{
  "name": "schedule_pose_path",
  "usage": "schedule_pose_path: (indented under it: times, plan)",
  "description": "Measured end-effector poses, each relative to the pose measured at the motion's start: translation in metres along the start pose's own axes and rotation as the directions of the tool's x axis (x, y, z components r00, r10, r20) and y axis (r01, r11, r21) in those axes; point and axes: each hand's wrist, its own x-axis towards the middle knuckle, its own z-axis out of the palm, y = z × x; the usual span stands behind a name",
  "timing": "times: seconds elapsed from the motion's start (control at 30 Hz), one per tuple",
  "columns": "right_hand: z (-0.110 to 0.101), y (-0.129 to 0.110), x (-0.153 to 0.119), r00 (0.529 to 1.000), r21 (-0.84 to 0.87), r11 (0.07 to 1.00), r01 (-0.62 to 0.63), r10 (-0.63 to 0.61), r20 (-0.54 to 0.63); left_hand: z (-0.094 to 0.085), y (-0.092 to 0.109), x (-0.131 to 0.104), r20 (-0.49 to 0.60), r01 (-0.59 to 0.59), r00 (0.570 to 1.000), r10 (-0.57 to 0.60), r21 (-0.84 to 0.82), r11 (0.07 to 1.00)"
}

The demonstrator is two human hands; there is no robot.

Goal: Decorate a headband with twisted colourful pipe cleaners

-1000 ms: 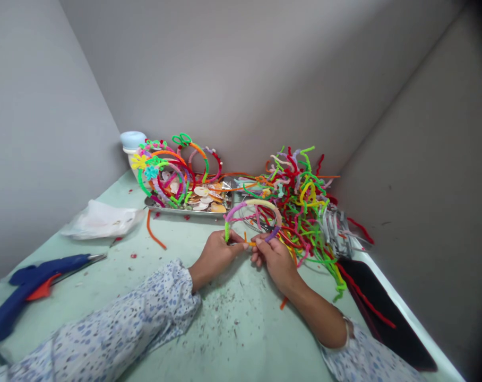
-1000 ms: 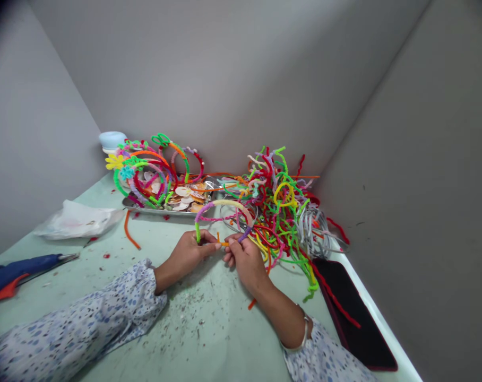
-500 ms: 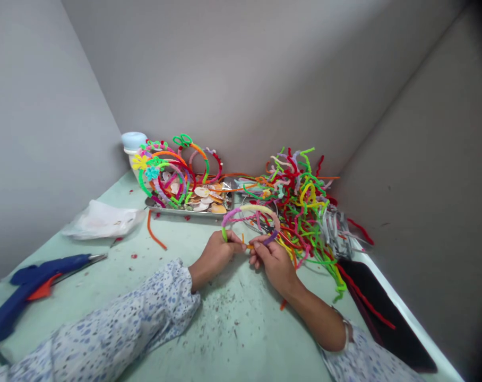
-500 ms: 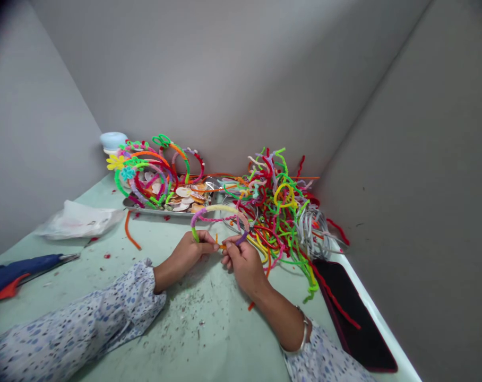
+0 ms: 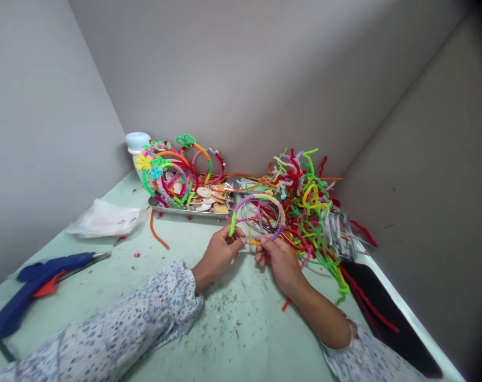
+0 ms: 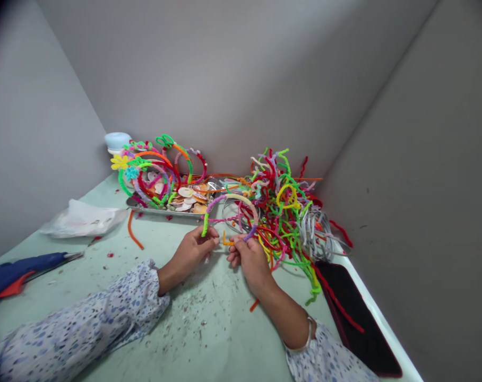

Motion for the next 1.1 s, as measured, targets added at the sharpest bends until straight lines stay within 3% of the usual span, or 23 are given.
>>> schedule_pose_path:
  times: [0.57, 1.1]
  plan:
    - [0.0003, 0.0004, 0.0002, 1.000, -0.025, 1.000, -0.001, 0.001, -0.002, -0.0014, 0.0000, -0.0021, 0.033, -0.111, 0.994, 0.107, 0.182, 0.977]
    - [0.0019, -0.0022, -0.0034, 1.000, -0.059, 0.998, 0.022, -0.022, -0.003, -0.0032, 0.0006, -0.0014, 0.049, -0.076, 0.997, 0.066, 0.229, 0.970]
